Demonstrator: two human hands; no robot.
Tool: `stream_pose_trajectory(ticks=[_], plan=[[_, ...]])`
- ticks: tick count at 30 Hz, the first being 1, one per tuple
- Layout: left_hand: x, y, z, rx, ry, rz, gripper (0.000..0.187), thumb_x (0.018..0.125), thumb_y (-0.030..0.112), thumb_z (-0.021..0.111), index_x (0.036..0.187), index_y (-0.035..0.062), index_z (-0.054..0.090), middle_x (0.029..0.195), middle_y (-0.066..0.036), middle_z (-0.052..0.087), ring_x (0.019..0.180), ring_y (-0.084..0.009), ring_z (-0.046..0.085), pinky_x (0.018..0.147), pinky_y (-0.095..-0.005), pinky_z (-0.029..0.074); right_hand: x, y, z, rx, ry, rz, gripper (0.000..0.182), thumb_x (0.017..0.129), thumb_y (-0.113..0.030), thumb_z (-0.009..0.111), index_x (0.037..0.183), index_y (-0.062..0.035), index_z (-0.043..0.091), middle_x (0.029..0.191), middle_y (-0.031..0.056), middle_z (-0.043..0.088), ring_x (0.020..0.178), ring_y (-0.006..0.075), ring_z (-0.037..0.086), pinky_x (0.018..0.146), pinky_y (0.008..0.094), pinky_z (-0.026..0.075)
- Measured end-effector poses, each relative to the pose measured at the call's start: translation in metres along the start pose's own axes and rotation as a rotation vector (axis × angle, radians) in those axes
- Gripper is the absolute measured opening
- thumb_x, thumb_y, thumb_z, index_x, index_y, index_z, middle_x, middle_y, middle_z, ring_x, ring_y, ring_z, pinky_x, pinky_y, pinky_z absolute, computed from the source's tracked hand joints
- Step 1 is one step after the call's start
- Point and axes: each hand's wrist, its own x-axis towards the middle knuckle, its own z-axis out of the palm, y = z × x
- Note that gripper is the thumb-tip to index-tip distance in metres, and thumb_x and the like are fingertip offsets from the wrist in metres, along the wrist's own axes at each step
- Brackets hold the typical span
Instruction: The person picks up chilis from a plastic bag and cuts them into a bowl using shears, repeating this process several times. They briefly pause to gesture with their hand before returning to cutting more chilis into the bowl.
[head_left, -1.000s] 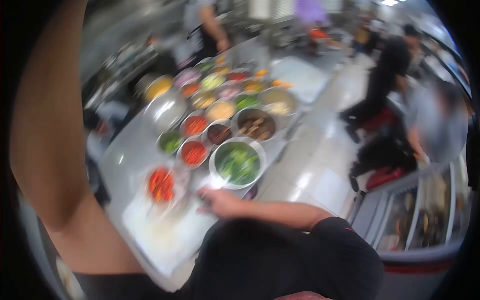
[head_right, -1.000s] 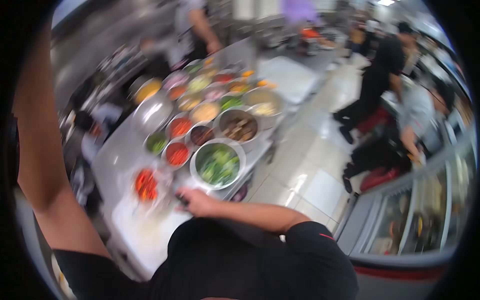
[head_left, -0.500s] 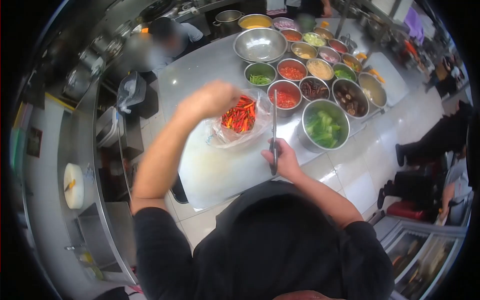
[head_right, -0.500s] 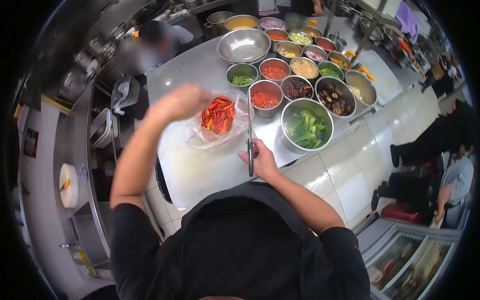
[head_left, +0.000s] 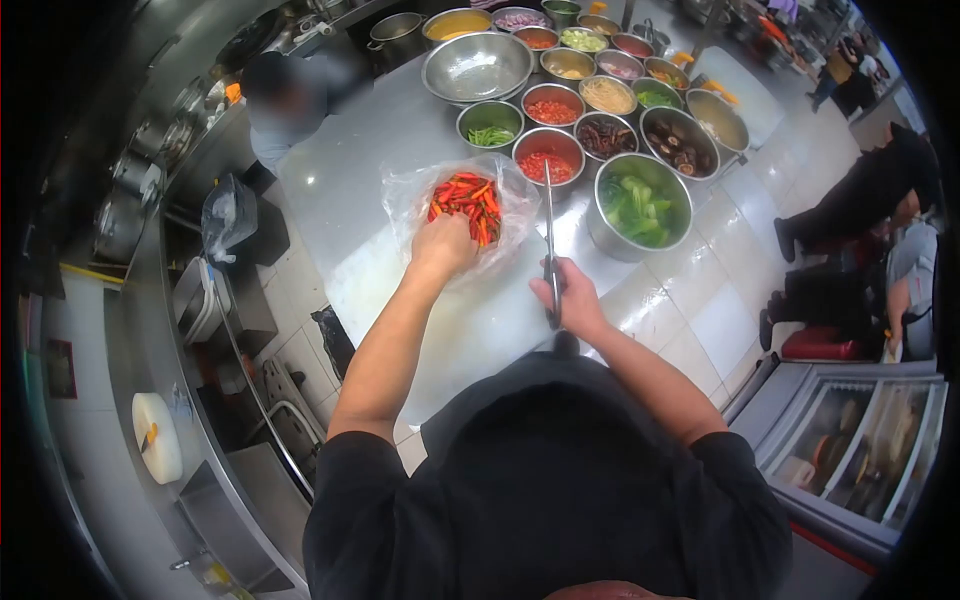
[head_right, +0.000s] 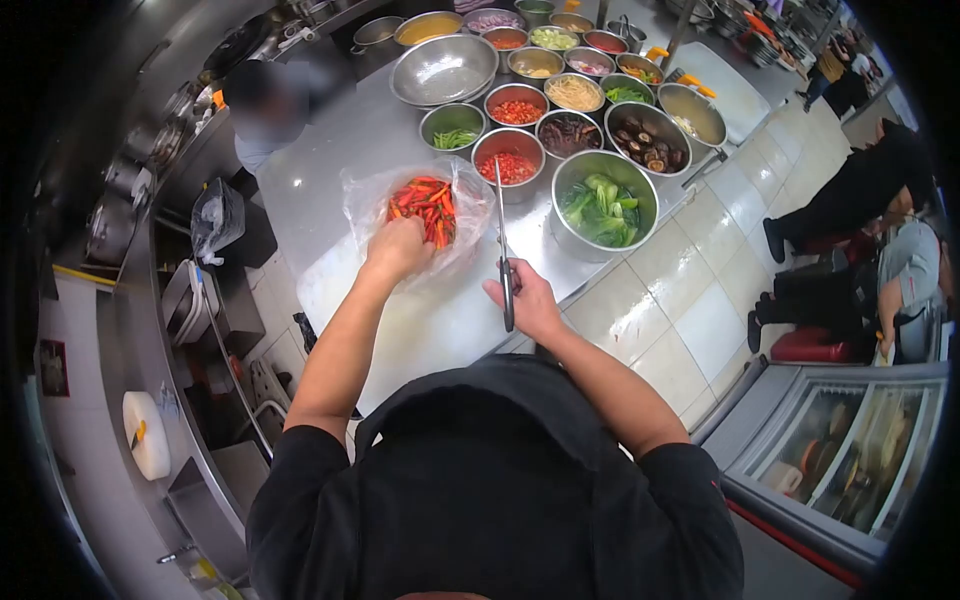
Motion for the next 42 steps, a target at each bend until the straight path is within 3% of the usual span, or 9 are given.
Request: stream_pose_trajectory(ticks=[4, 7, 16, 19, 22, 28, 34, 37, 42], plan=[[0.002, 0.003, 0.014, -0.026, 0.075, 0.001, 0.028, 0.083, 0.019, 0.062, 0.108, 0.0063, 0.065, 0.114, -0.022, 0.060, 0.104, -0.0384, 0.062, 0.089, -0.0454, 0.050, -0.003, -0.004, 0.000, 0.019, 0.004, 0.044, 0.047, 0.084, -0.028, 0.076, 0.117, 0.0006, 0.057, 0.073, -0.0015, 0.056, 0.064, 0.0070, 0.049, 0.060, 0.0246, 0.044], [0.006, -0.003, 0.024, -0.024, 0.198, 0.016, 0.027, 0.082, 0.022, 0.064, 0.103, 0.0057, 0.066, 0.105, -0.021, 0.064, 0.098, -0.0372, 0.063, 0.084, -0.0442, 0.051, -0.003, -0.007, -0.001, 0.052, -0.011, 0.086, 0.048, 0.084, -0.029, 0.076, 0.117, 0.0005, 0.057, 0.072, -0.0017, 0.056, 0.065, 0.0067, 0.049, 0.060, 0.0243, 0.044], [-0.024, 0.006, -0.019, -0.552, 0.262, 0.116, 0.018, 0.088, 0.014, 0.059, 0.099, 0.0008, 0.064, 0.099, -0.025, 0.064, 0.096, -0.0377, 0.063, 0.086, -0.0439, 0.049, 0.001, -0.002, -0.006, 0.119, -0.071, 0.105, 0.048, 0.084, -0.032, 0.076, 0.116, -0.0007, 0.058, 0.074, -0.0021, 0.056, 0.065, 0.0067, 0.050, 0.060, 0.0239, 0.045], [-0.017, 0.001, -0.004, -0.408, 0.434, 0.378, 0.018, 0.090, 0.016, 0.058, 0.095, -0.0003, 0.064, 0.090, -0.022, 0.066, 0.088, -0.0365, 0.064, 0.081, -0.0452, 0.049, 0.002, -0.007, -0.012, 0.109, -0.102, 0.106, 0.047, 0.084, -0.032, 0.076, 0.115, -0.0011, 0.058, 0.075, -0.0018, 0.057, 0.066, 0.0070, 0.050, 0.061, 0.0242, 0.045], [-0.003, -0.005, 0.006, 0.023, 0.054, 0.211, 0.021, 0.091, 0.020, 0.059, 0.094, 0.0003, 0.064, 0.091, -0.022, 0.067, 0.089, -0.0387, 0.064, 0.079, -0.0459, 0.050, 0.005, -0.005, -0.014, 0.126, -0.149, 0.139, 0.047, 0.083, -0.032, 0.076, 0.114, -0.0012, 0.058, 0.075, -0.0014, 0.056, 0.067, 0.0078, 0.051, 0.063, 0.0251, 0.046], [-0.016, -0.004, -0.006, -0.055, 0.067, 0.081, 0.021, 0.089, 0.021, 0.059, 0.093, 0.0009, 0.064, 0.087, -0.022, 0.066, 0.083, -0.0395, 0.064, 0.074, -0.0477, 0.050, 0.011, 0.001, -0.021, 0.123, -0.228, 0.153, 0.046, 0.083, -0.031, 0.076, 0.113, -0.0009, 0.058, 0.077, 0.0002, 0.057, 0.069, 0.0090, 0.052, 0.066, 0.0263, 0.046], [-0.011, -0.009, -0.021, -0.578, 0.209, 0.088, 0.024, 0.094, 0.021, 0.050, 0.093, -0.0002, 0.061, 0.080, -0.017, 0.066, 0.079, -0.0320, 0.066, 0.073, -0.0399, 0.050, 0.018, -0.013, -0.035, 0.292, -0.276, 0.168, 0.048, 0.084, -0.031, 0.076, 0.116, -0.0002, 0.056, 0.078, 0.0004, 0.057, 0.072, 0.0083, 0.054, 0.065, 0.0253, 0.046], [0.016, 0.025, -0.051, -0.840, 0.076, 0.075, 0.027, 0.097, 0.024, 0.050, 0.103, -0.0005, 0.060, 0.091, -0.010, 0.066, 0.086, -0.0184, 0.066, 0.072, -0.0290, 0.052, 0.031, -0.031, -0.043, 0.437, -0.305, 0.169, 0.049, 0.086, -0.031, 0.073, 0.120, -0.0011, 0.053, 0.082, 0.0015, 0.058, 0.074, 0.0088, 0.056, 0.065, 0.0252, 0.046], [0.069, 0.080, -0.053, -1.363, -0.105, -0.056, 0.029, 0.096, 0.016, 0.042, 0.116, -0.0043, 0.050, 0.113, -0.018, 0.058, 0.100, -0.0279, 0.063, 0.079, -0.0378, 0.054, 0.061, -0.030, -0.039, 0.823, -0.351, 0.278, 0.057, 0.089, -0.044, 0.066, 0.125, -0.0044, 0.050, 0.088, 0.0041, 0.059, 0.078, 0.0133, 0.058, 0.069, 0.0281, 0.047]])
